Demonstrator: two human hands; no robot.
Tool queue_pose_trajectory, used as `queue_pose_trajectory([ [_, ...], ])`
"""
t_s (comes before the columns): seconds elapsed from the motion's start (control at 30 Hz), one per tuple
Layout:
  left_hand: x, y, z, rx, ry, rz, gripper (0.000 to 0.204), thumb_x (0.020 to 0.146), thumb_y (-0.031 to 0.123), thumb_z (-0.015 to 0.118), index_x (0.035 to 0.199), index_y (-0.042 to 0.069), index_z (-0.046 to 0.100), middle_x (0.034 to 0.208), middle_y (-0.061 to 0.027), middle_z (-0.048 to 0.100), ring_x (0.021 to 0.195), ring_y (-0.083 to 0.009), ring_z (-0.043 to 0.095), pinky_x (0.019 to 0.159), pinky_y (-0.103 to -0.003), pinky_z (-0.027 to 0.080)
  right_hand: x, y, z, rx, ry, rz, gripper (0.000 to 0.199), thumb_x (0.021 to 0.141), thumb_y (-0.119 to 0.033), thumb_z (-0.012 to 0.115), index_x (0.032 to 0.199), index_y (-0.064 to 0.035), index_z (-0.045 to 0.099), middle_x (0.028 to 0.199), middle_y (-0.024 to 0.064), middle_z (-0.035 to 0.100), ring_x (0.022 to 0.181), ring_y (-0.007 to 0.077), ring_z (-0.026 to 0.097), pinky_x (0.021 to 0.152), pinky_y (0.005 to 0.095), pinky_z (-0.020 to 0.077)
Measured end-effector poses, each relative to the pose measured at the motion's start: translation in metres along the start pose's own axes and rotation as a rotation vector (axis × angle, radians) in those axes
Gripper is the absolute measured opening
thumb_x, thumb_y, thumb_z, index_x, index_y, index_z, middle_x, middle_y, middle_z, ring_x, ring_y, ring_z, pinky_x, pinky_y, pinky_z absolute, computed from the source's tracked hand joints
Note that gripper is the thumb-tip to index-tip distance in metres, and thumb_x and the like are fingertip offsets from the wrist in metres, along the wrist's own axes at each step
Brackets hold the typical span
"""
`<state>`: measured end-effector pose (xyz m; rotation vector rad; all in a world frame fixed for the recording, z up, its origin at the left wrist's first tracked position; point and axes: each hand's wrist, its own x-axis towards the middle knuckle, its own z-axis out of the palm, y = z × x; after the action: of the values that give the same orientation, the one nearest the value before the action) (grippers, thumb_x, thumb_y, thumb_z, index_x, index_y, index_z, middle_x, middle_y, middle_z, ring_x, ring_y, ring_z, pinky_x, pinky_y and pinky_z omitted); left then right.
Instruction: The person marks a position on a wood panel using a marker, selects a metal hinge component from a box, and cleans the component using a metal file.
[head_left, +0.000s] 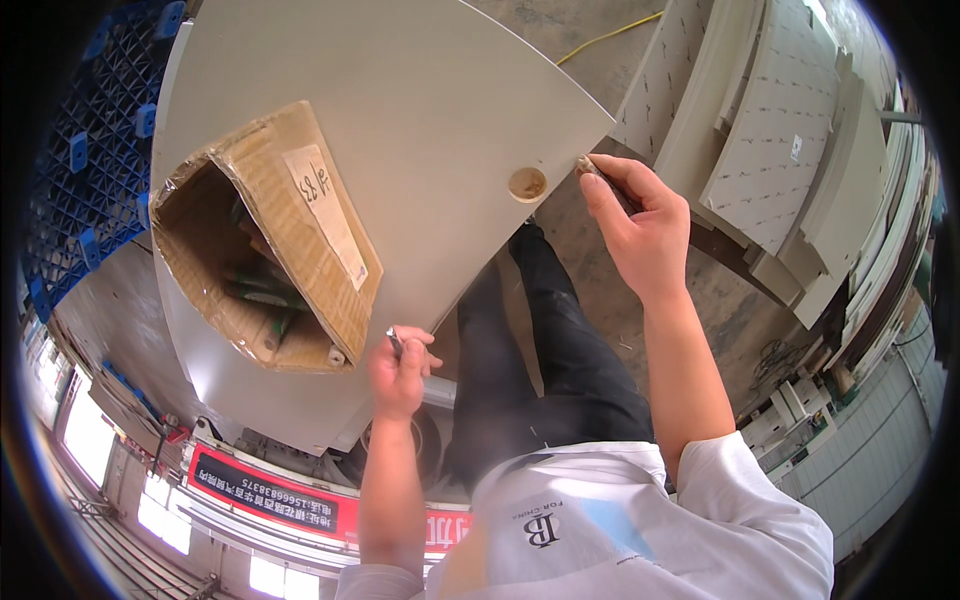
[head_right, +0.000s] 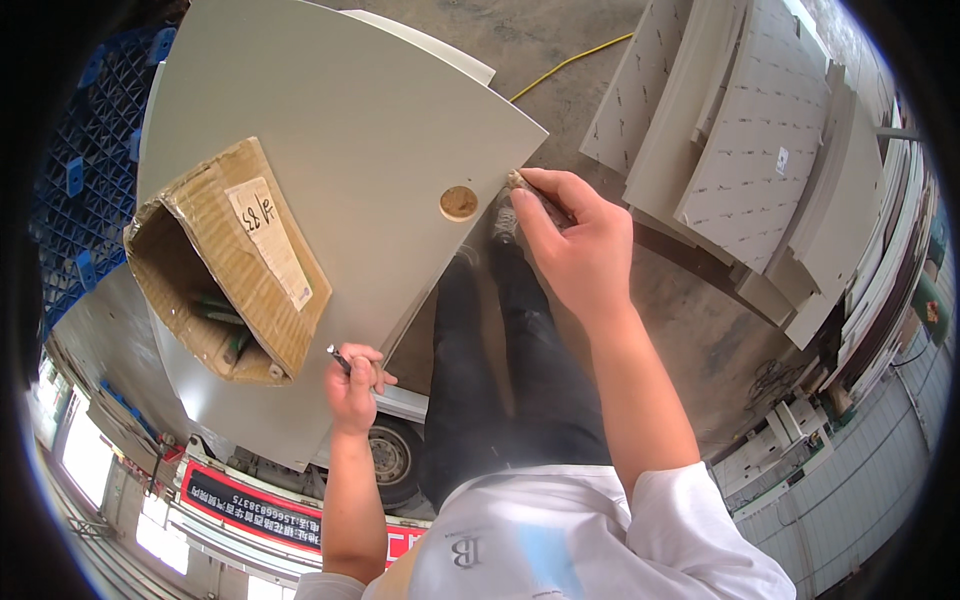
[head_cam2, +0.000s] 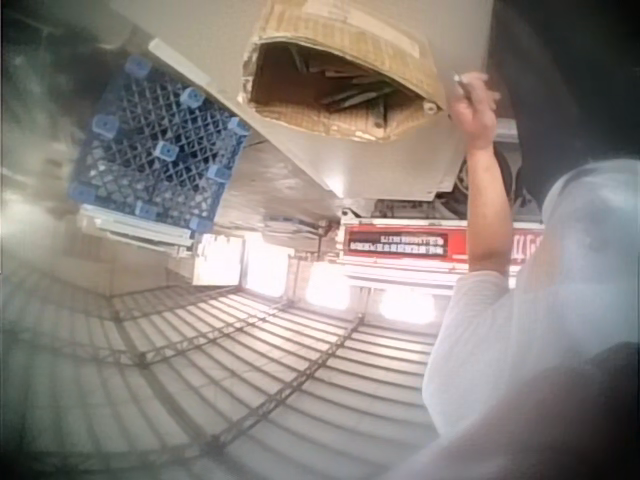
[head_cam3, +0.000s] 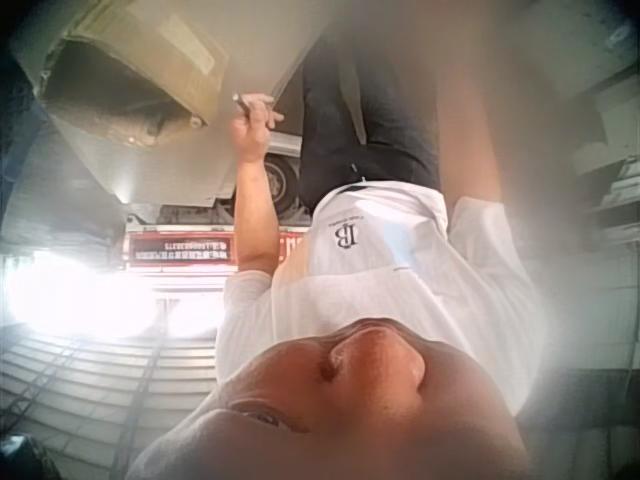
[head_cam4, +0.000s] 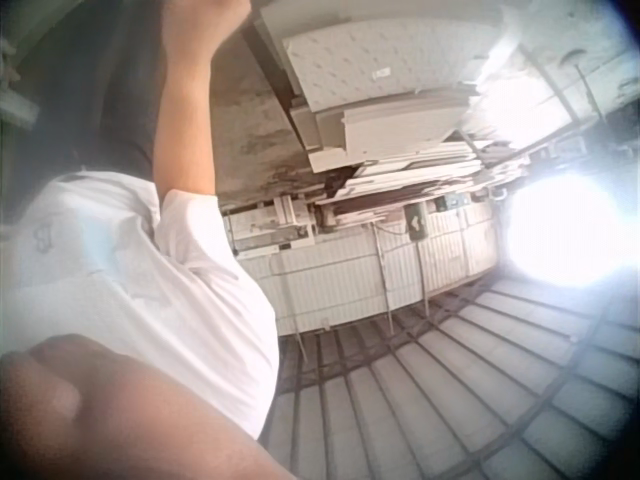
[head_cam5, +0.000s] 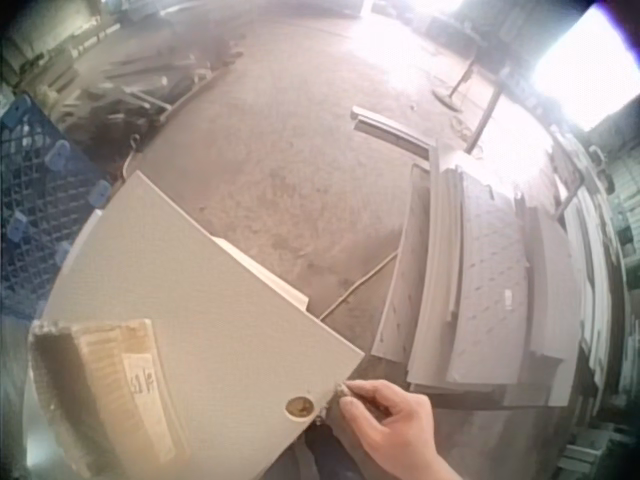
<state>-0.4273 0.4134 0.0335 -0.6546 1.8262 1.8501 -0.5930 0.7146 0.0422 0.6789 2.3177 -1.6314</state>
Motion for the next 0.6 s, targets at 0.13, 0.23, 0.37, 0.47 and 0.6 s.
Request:
queue_pose_trajectory([
  [0.13, 0.000, -0.001, 0.000, 0.007, 0.011, -0.006, 0.047, 0.107, 0.045, 0.058, 0.098, -0.001, 0.061, 0.062, 0.0027, 0.042, 0.055, -0.0091, 0.047, 0.059, -0.034, 0.058, -0.001, -0.008, 0.003, -0.165, 0.037, -0.071, 0.019, 0.094, -0.007, 0.077, 0.111, 0.0012, 0.077, 0.085, -0.0012, 0.074, 0.072, 0.0027, 0.060, 0.067, 0.0198, 0.0489],
  [0.23, 0.000, -0.001, -0.001, 0.009, 0.007, 0.000, 0.047, 0.107, 0.045, 0.058, 0.097, -0.001, 0.061, 0.062, 0.0023, 0.042, 0.055, -0.0091, 0.047, 0.060, -0.034, 0.059, -0.001, -0.014, 0.006, -0.331, 0.097, -0.200, 0.017, 0.092, -0.006, 0.078, 0.108, -0.0007, 0.078, 0.080, 0.0007, 0.074, 0.069, 0.0028, 0.061, 0.065, 0.0199, 0.0497],
  [0.37, 0.000, -0.002, -0.002, 0.005, 0.009, 0.017, 0.047, 0.107, 0.044, 0.058, 0.097, -0.001, 0.061, 0.062, 0.0022, 0.042, 0.054, -0.0091, 0.046, 0.059, -0.034, 0.058, -0.001, -0.014, 0.007, -0.435, 0.141, -0.296, 0.017, 0.089, -0.004, 0.080, 0.106, -0.0026, 0.079, 0.079, 0.0038, 0.075, 0.068, 0.0032, 0.063, 0.066, 0.0206, 0.0511],
  [0.47, 0.000, 0.000, -0.001, -0.006, 0.011, 0.017, 0.046, 0.107, 0.044, 0.058, 0.097, -0.001, 0.061, 0.061, 0.0022, 0.041, 0.054, -0.0091, 0.046, 0.059, -0.034, 0.058, -0.001, -0.013, 0.007, -0.426, 0.157, -0.302, 0.018, 0.088, -0.004, 0.081, 0.106, -0.0030, 0.080, 0.079, 0.0040, 0.076, 0.070, 0.0032, 0.065, 0.066, 0.0207, 0.0518],
  [0.6, 0.001, -0.003, -0.001, -0.023, 0.015, 0.014, 0.046, 0.107, 0.044, 0.058, 0.096, -0.001, 0.061, 0.060, 0.0024, 0.041, 0.053, -0.0091, 0.045, 0.059, -0.033, 0.058, 0.001, -0.011, 0.005, -0.326, 0.176, -0.242, 0.017, 0.089, -0.004, 0.081, 0.106, -0.0016, 0.079, 0.083, 0.0022, 0.077, 0.074, 0.0037, 0.066, 0.070, 0.0196, 0.0520],
])
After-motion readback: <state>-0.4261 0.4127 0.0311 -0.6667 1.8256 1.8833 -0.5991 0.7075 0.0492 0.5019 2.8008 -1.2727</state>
